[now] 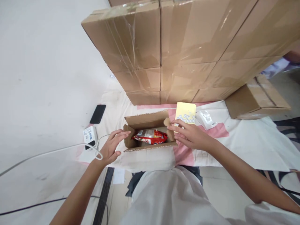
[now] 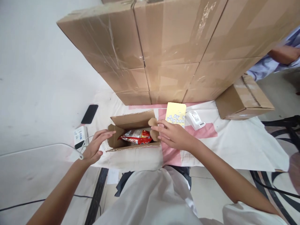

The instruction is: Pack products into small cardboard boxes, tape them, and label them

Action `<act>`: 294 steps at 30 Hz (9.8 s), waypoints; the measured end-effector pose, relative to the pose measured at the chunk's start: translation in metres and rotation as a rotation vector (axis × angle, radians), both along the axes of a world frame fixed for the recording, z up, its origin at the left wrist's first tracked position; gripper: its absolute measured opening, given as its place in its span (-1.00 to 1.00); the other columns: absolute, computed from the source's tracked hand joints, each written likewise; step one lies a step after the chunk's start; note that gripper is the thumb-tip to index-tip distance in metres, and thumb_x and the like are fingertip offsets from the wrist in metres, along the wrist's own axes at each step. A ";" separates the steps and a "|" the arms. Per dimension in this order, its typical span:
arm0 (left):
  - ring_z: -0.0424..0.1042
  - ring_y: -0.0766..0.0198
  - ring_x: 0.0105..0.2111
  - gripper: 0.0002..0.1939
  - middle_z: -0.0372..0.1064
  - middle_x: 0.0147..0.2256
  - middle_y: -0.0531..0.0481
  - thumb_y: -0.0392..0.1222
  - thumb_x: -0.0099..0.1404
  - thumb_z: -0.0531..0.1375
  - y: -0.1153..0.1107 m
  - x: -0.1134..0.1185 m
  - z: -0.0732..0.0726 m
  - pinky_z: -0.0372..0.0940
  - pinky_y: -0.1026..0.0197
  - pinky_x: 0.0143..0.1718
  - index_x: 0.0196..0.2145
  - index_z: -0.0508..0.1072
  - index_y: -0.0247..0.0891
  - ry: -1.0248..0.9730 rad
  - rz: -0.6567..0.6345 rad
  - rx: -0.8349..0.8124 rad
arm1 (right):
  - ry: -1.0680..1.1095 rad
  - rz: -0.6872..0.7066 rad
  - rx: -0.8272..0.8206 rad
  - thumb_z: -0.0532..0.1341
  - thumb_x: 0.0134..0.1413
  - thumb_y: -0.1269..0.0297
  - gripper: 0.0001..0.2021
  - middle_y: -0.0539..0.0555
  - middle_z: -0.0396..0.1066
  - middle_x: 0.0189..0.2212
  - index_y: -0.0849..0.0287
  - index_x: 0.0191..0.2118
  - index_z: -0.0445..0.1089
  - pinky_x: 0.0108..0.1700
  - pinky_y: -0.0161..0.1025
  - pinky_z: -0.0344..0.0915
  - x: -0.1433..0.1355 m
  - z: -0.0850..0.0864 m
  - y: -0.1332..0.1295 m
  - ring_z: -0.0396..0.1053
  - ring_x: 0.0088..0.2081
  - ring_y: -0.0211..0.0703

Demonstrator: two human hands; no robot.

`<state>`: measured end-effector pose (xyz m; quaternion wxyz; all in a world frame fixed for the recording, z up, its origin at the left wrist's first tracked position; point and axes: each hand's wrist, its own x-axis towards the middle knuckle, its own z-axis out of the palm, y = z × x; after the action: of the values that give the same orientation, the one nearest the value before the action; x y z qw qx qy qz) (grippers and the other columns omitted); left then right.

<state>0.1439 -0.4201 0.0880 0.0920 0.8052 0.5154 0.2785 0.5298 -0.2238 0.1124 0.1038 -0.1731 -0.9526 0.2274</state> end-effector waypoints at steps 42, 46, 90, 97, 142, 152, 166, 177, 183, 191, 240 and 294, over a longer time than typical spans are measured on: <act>0.34 -0.25 0.19 -0.29 0.30 0.24 -0.29 0.04 0.40 0.23 0.042 0.044 -0.031 0.26 -0.28 0.17 0.43 0.15 0.00 0.275 0.160 0.121 | 0.116 -1.267 -0.719 0.12 0.33 0.01 -0.60 0.14 0.50 -0.37 0.23 -0.35 0.49 -0.30 -0.30 0.28 0.125 -0.061 0.080 0.36 -0.37 -0.17; 0.34 -0.28 0.18 -0.27 0.30 0.24 -0.30 0.03 0.39 0.24 0.043 0.046 -0.031 0.25 -0.31 0.15 0.44 0.13 0.03 0.262 0.162 0.132 | 0.006 -1.246 -0.860 0.24 0.25 0.10 -0.68 -0.01 0.27 -0.64 0.25 -0.41 0.47 -0.47 -0.30 0.10 0.122 -0.058 0.093 0.13 -0.58 -0.29; 0.38 -0.25 0.18 -0.32 0.35 0.25 -0.29 0.05 0.35 0.28 0.041 0.047 -0.039 0.22 -0.25 0.20 0.37 0.31 -0.06 0.212 0.202 0.199 | 0.250 -1.479 -0.850 0.40 -0.03 0.37 -0.52 0.02 0.34 -0.72 0.11 -0.70 0.07 -0.59 -0.37 0.29 0.120 -0.057 0.070 0.41 -0.62 -0.20; 0.45 -0.27 0.13 -0.25 0.31 0.32 0.11 0.11 0.22 0.33 0.040 0.046 -0.045 0.26 -0.37 0.20 0.35 0.30 0.25 0.105 0.275 0.207 | 0.477 -1.418 -0.770 0.33 -0.21 0.39 -0.49 -0.15 0.01 -0.80 0.10 -0.75 -0.10 -0.61 -0.44 -0.01 0.120 -0.083 0.058 0.14 -0.66 -0.40; 0.52 0.04 -0.16 -0.52 0.56 -0.11 -0.15 -0.19 0.15 0.45 0.046 0.109 0.011 0.29 -0.05 0.06 0.05 0.58 -0.12 0.034 0.273 0.481 | 1.169 -0.743 -0.630 0.36 0.19 0.00 -0.40 0.08 0.48 -0.33 0.14 -0.63 0.01 -0.24 -0.14 0.46 0.059 -0.046 -0.044 0.50 -0.31 -0.14; 0.45 0.22 -0.27 -0.77 0.47 -0.31 -0.02 0.01 0.35 0.33 0.062 0.216 0.043 0.35 0.19 -0.18 -0.11 0.61 -0.12 -0.831 0.169 -0.125 | 0.997 -0.278 -0.162 0.29 0.23 0.37 -0.62 0.18 0.56 -0.12 0.12 -0.55 0.15 -0.19 -0.15 0.50 0.002 0.009 -0.081 0.56 -0.17 -0.11; 0.33 0.28 -0.44 -0.61 0.36 -0.52 0.04 0.17 0.25 0.37 0.033 0.206 0.027 0.28 0.19 -0.32 -0.49 0.54 -0.20 -1.120 0.376 -0.440 | 0.913 -0.168 -0.093 0.26 0.15 0.46 -0.83 0.18 0.57 -0.13 0.09 -0.40 0.29 -0.20 -0.18 0.53 -0.038 0.001 -0.098 0.58 -0.17 -0.12; 0.31 0.24 -0.45 -0.90 0.35 -0.51 0.05 -0.18 0.36 0.30 0.014 0.180 0.018 0.25 0.09 -0.33 -0.36 0.56 -0.08 -0.699 0.529 0.387 | 0.480 -0.480 -1.183 0.39 0.13 0.12 -0.75 0.11 0.62 -0.07 0.07 -0.29 0.31 -0.71 -0.33 0.17 -0.068 0.003 -0.124 0.37 -0.68 -0.33; 0.33 0.27 -0.37 -0.67 0.20 -0.43 0.10 0.05 0.40 0.25 0.022 0.140 0.033 0.33 0.07 -0.22 -0.42 0.33 -0.16 -0.873 0.732 0.712 | 0.456 -0.631 -0.523 0.35 0.19 0.23 -0.77 -0.08 0.54 -0.53 0.01 -0.09 0.35 -0.58 -0.22 0.27 -0.054 0.006 -0.103 0.40 -0.61 -0.16; 0.51 0.19 -0.22 -0.86 0.58 -0.28 0.01 -0.04 0.30 0.36 0.037 0.108 0.026 0.32 0.12 -0.09 -0.27 0.62 -0.13 -0.564 0.617 -0.117 | 0.179 -0.290 0.205 0.17 0.38 0.17 -0.60 0.23 0.35 0.30 0.16 0.24 0.35 0.43 0.35 -0.05 -0.068 -0.008 -0.039 0.18 0.38 0.28; 0.38 0.01 0.01 -0.65 0.55 -0.05 -0.05 0.15 0.37 0.19 0.094 0.077 -0.003 0.21 -0.06 0.16 -0.07 0.60 -0.06 -0.177 0.625 -0.265 | -0.324 -0.899 -0.029 0.04 0.39 0.32 -0.72 0.25 0.37 0.01 0.24 0.01 0.47 -0.30 -0.20 0.21 -0.009 -0.101 0.067 0.44 -0.21 -0.03; 0.42 -0.01 0.07 -0.63 0.53 -0.04 -0.07 0.21 0.29 0.27 0.089 0.053 -0.005 0.29 -0.06 0.19 -0.11 0.62 -0.05 -0.130 0.472 -0.296 | 0.345 -0.145 -0.830 0.56 -0.26 0.20 0.35 0.37 -0.22 0.48 0.05 0.52 -0.33 0.34 0.08 0.19 -0.005 -0.108 -0.047 -0.01 0.44 0.26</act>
<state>0.1968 -0.3309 0.0827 0.1741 0.6211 0.7168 0.2649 0.5249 -0.2704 0.0047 0.1982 -0.2259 -0.7350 0.6078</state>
